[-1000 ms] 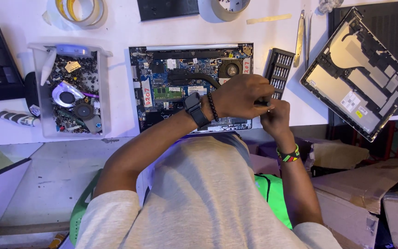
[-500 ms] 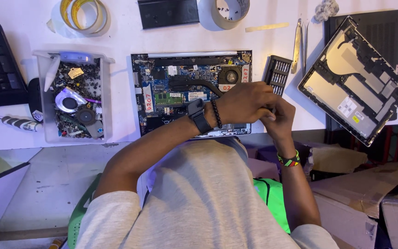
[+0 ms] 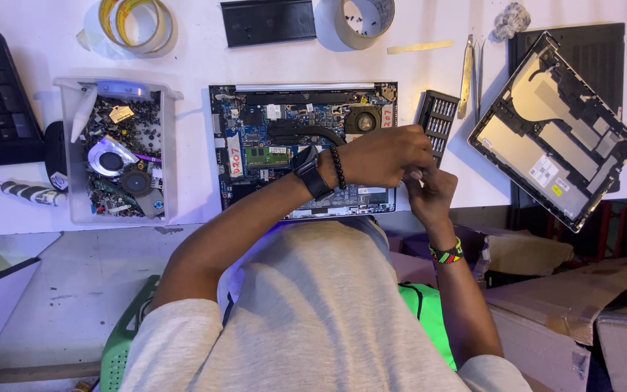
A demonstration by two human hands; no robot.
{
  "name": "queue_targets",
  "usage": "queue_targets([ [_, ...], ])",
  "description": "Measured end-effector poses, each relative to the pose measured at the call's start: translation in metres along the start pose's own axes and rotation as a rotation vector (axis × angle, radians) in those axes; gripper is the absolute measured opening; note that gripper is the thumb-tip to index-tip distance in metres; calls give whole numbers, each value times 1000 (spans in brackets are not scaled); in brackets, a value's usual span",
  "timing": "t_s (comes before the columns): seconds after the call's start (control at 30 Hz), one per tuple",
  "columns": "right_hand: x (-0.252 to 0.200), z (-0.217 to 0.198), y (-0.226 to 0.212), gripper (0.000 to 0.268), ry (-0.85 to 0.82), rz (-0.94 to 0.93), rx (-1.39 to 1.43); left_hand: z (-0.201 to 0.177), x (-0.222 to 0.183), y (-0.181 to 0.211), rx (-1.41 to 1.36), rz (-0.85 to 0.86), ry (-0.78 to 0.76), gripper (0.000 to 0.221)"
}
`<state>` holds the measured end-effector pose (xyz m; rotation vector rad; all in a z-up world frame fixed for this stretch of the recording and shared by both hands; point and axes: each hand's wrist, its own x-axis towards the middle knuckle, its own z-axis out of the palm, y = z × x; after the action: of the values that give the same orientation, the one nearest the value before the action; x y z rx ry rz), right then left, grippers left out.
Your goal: Disassembling a laptop to access and manipulate internal components using a screwdriver
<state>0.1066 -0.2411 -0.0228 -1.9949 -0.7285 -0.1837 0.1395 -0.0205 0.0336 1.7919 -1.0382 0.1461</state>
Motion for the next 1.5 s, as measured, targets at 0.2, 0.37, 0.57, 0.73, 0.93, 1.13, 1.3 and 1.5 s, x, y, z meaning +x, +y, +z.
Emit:
queue_targets([
  [0.2,-16,2,20,34,-58,-28,-31,-16,-5,17,-97,-33,50,12],
  [0.37,-1,0,-6,18,-135,9,83,0,-9,3,-52,-115,79,17],
  [0.57,4,5,-16,16,-62,42,142,0,-9,6,10,-123,85,18],
  [0.73,-4,14,0,36,-28,32,143,12,-12,-4,-40,-113,80,13],
  [0.93,-36,31,33,36,185,-8,-9,13,-15,-3,-135,-48,139,15],
  [1.13,-56,46,45,35,326,21,-80,39,-23,1,-38,-182,254,24],
  [1.3,-66,39,59,32,339,42,-200,36,-10,-2,22,-120,217,3],
  [1.5,-29,22,7,20,318,179,114,61,-7,-32,-12,-60,272,15],
])
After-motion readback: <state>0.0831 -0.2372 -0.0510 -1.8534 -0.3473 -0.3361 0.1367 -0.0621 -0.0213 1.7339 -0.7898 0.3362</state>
